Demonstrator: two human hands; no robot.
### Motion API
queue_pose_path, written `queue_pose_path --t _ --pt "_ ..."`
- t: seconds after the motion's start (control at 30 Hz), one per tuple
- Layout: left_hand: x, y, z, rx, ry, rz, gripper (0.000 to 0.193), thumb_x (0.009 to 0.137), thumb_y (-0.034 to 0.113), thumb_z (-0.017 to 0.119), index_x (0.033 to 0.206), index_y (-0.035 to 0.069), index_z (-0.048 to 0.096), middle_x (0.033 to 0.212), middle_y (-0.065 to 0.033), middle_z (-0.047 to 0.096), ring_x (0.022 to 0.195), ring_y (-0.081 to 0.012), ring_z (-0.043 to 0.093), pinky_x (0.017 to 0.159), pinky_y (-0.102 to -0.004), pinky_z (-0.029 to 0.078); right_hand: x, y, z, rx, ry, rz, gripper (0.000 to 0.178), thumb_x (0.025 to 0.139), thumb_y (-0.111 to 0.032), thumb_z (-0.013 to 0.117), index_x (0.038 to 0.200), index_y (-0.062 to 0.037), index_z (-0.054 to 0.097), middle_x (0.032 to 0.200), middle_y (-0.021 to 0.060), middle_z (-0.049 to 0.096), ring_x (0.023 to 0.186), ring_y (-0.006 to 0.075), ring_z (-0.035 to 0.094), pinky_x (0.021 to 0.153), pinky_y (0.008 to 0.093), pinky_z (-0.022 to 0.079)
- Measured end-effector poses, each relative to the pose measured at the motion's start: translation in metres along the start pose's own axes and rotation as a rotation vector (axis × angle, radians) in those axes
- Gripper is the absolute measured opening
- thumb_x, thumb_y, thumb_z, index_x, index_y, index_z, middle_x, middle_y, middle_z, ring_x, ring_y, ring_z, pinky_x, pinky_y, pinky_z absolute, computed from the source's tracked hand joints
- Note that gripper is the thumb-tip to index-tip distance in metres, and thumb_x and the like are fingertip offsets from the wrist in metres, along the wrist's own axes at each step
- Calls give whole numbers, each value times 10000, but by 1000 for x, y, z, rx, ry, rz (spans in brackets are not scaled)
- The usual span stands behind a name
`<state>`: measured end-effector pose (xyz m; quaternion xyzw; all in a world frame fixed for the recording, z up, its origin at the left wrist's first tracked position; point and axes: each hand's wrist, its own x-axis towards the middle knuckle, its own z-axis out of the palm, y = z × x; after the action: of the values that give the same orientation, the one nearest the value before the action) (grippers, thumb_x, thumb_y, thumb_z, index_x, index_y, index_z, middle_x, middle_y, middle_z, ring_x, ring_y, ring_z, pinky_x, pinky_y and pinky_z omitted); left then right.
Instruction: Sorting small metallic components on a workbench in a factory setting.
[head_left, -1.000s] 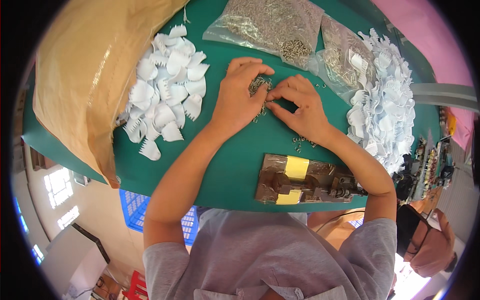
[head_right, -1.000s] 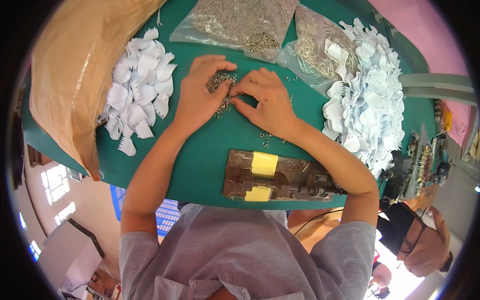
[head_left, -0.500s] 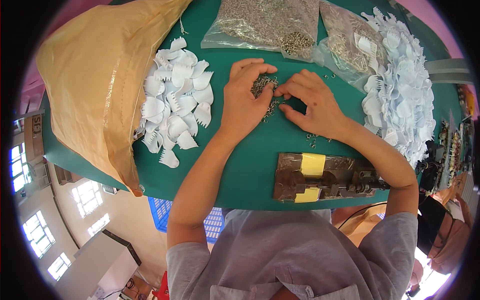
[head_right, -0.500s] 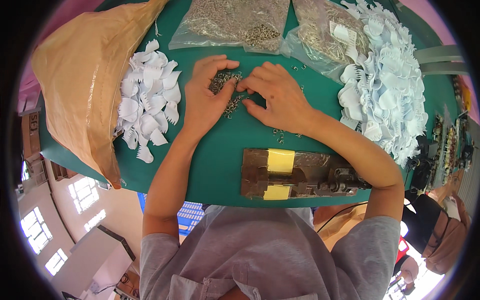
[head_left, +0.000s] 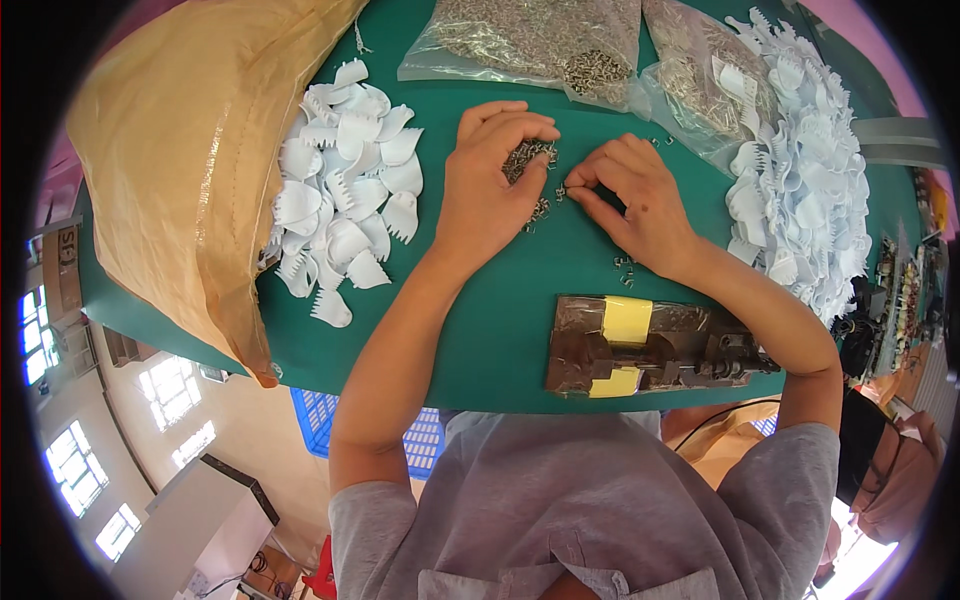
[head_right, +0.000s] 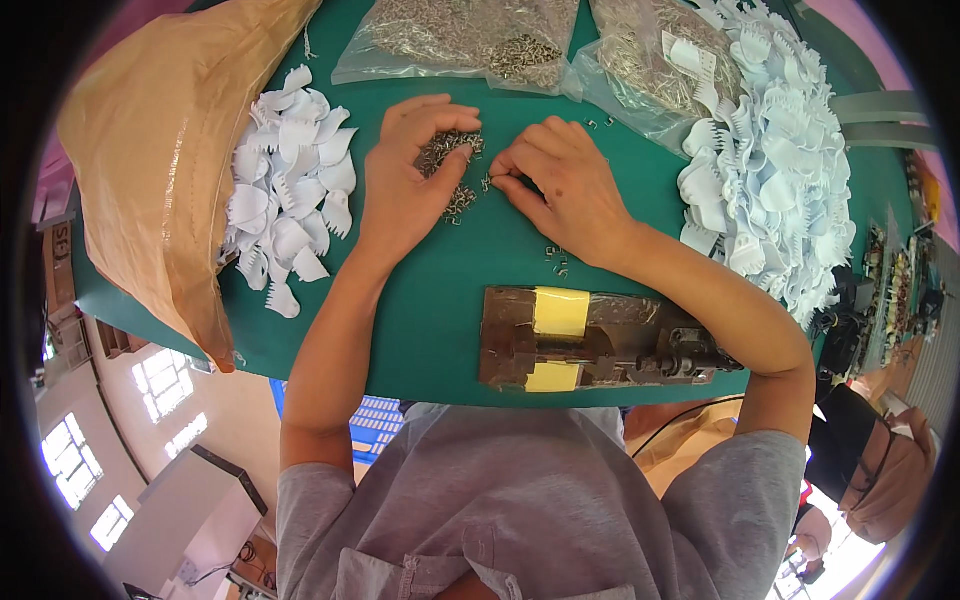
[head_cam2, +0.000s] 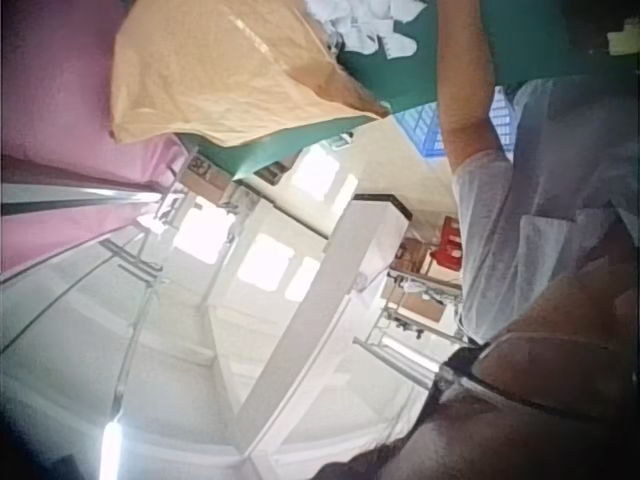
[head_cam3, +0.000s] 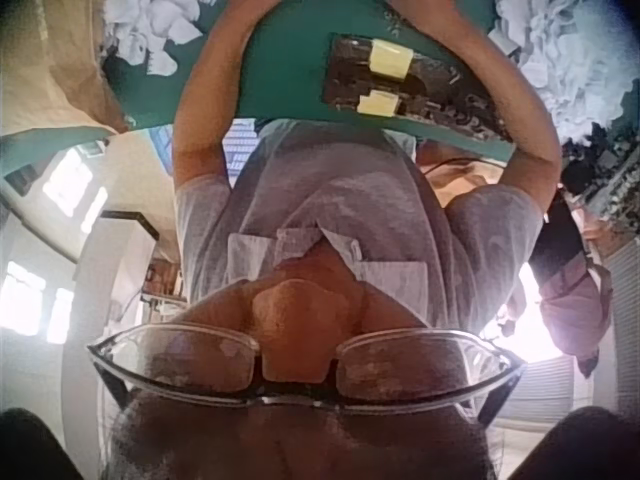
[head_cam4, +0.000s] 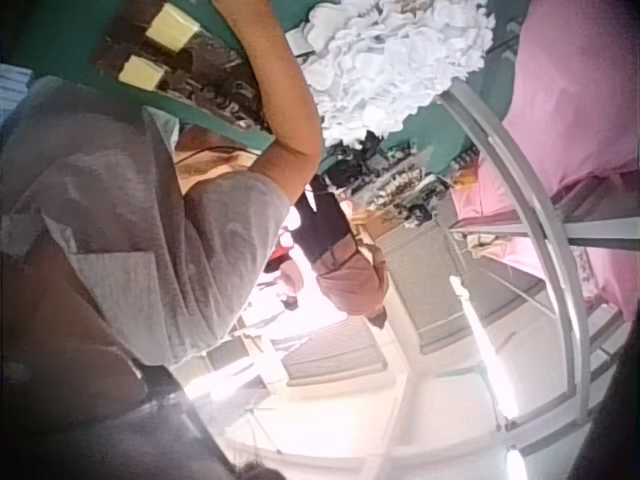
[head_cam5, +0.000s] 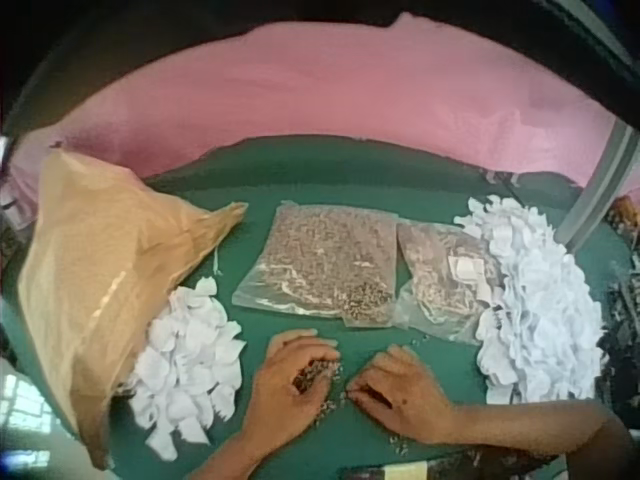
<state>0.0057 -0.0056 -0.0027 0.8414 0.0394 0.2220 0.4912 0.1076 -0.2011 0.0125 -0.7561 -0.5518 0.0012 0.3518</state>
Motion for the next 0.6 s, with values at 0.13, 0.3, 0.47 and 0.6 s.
queue_pose_path --t 0.13,0.3,0.47,0.6 --pt "0 5 -12 8 -133 75 268 830 -36 785 1073 73 766 1358 -29 724 1413 -305 523 1162 -417 462 -2 1 0 -12 9 1 158 898 -71 795 1009 -92 684 957 31 631 923 263 577 817 402 433" --pt "-1 3 -12 7 -219 79 241 786 20 854 995 88 755 1354 -16 723 1424 -320 508 1163 -431 456 -2 2 1 -20 25 0 155 903 -71 787 1012 -86 678 958 39 639 913 271 572 813 406 435" --pt "-3 3 -8 44 -209 108 234 778 26 863 961 85 730 1357 -16 721 1413 -320 516 1151 -434 466 -3 3 -2 15 17 -12 163 906 -72 786 1034 -85 685 942 44 638 905 278 569 808 409 436" --pt "-3 3 -3 43 -180 107 200 790 24 843 925 83 707 1350 -13 723 1400 -315 525 1137 -433 477 -5 3 -1 9 34 -4 145 923 -83 773 1044 -84 693 947 42 640 905 276 566 816 405 434"
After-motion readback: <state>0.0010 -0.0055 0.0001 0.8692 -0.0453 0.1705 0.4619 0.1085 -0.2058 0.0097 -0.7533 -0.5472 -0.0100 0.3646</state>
